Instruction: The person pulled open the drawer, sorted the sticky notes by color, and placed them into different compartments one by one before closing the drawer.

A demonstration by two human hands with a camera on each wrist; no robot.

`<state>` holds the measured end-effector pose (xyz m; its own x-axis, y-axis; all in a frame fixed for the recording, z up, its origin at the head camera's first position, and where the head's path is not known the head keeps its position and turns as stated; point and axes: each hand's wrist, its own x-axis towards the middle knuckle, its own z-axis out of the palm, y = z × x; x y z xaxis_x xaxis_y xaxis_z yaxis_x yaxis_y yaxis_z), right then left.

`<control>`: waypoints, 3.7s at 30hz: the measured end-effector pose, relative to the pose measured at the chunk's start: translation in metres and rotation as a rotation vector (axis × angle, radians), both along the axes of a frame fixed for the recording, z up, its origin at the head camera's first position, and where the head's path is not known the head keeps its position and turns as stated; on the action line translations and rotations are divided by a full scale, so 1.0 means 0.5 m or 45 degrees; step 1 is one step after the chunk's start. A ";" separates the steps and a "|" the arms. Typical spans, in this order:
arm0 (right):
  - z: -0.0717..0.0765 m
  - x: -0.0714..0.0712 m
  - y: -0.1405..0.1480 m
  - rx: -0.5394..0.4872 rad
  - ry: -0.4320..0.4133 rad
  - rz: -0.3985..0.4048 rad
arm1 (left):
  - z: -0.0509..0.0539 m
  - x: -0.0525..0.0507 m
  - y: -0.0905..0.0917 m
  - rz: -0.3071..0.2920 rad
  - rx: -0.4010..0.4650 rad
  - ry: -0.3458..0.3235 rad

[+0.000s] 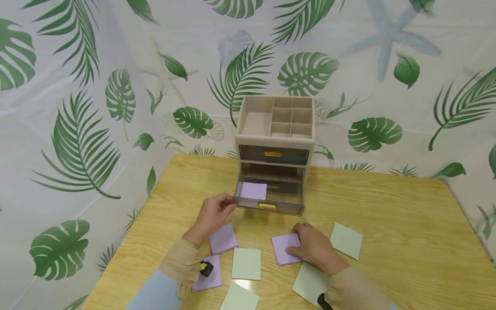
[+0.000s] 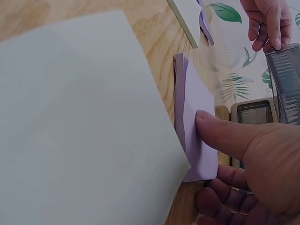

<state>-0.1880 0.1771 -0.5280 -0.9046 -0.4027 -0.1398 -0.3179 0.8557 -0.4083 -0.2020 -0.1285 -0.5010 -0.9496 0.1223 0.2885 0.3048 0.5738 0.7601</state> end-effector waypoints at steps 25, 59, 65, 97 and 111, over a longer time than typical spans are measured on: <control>-0.006 0.001 0.002 -0.123 -0.052 -0.017 | 0.001 -0.001 0.002 0.007 -0.007 -0.029; 0.023 -0.001 -0.002 -0.637 -0.412 -0.253 | 0.000 0.001 0.002 0.017 0.008 -0.028; 0.026 0.000 0.001 -0.673 -0.462 -0.282 | -0.003 -0.001 0.002 0.020 0.003 -0.031; 0.146 0.033 -0.026 -0.771 -0.361 0.000 | 0.002 0.001 0.001 0.017 0.019 -0.032; 0.211 0.013 -0.042 -0.761 -0.240 0.027 | 0.006 0.003 0.000 0.024 -0.011 -0.036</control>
